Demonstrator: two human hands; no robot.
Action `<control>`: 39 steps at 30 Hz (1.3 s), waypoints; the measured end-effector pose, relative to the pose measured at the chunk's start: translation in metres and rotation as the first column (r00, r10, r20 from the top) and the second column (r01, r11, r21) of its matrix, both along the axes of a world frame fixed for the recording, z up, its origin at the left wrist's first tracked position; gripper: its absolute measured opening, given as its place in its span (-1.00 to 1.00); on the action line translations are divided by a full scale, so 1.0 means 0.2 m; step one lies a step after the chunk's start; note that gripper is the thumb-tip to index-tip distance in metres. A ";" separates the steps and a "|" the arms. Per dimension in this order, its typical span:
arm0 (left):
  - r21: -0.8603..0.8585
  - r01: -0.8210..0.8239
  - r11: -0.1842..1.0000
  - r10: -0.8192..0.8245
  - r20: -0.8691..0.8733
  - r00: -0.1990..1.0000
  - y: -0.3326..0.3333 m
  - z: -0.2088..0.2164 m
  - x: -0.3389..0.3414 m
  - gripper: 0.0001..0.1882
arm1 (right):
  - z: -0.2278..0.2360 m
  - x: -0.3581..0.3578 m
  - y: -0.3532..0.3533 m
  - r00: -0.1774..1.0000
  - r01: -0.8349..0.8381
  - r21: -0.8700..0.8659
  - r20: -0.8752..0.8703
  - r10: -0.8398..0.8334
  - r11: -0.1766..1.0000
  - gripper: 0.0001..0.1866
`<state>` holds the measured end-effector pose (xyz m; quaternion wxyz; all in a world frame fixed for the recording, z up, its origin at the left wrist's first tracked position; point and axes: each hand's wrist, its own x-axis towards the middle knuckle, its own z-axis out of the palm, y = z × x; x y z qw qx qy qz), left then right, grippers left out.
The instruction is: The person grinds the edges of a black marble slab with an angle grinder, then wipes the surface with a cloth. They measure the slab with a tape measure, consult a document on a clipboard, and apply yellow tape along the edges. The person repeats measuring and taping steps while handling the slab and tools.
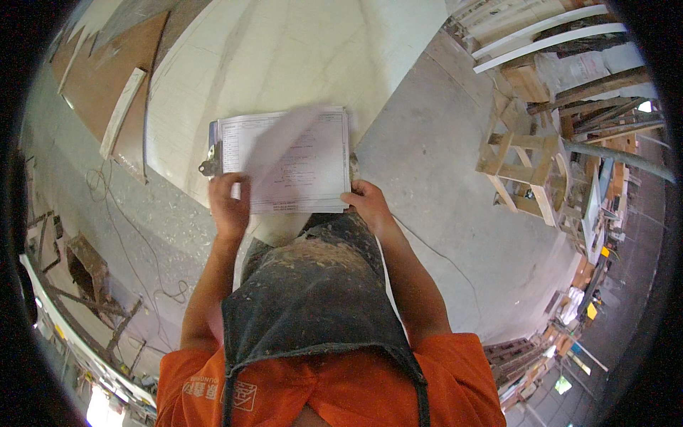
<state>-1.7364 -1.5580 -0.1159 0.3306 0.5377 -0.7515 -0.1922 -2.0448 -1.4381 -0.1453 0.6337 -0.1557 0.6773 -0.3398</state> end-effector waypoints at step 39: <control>0.041 0.559 0.828 -0.556 0.193 0.809 0.07 -0.03 -0.20 -0.71 | -0.04 -0.06 0.01 0.993 0.048 0.006 0.108 -0.048 0.999 -0.77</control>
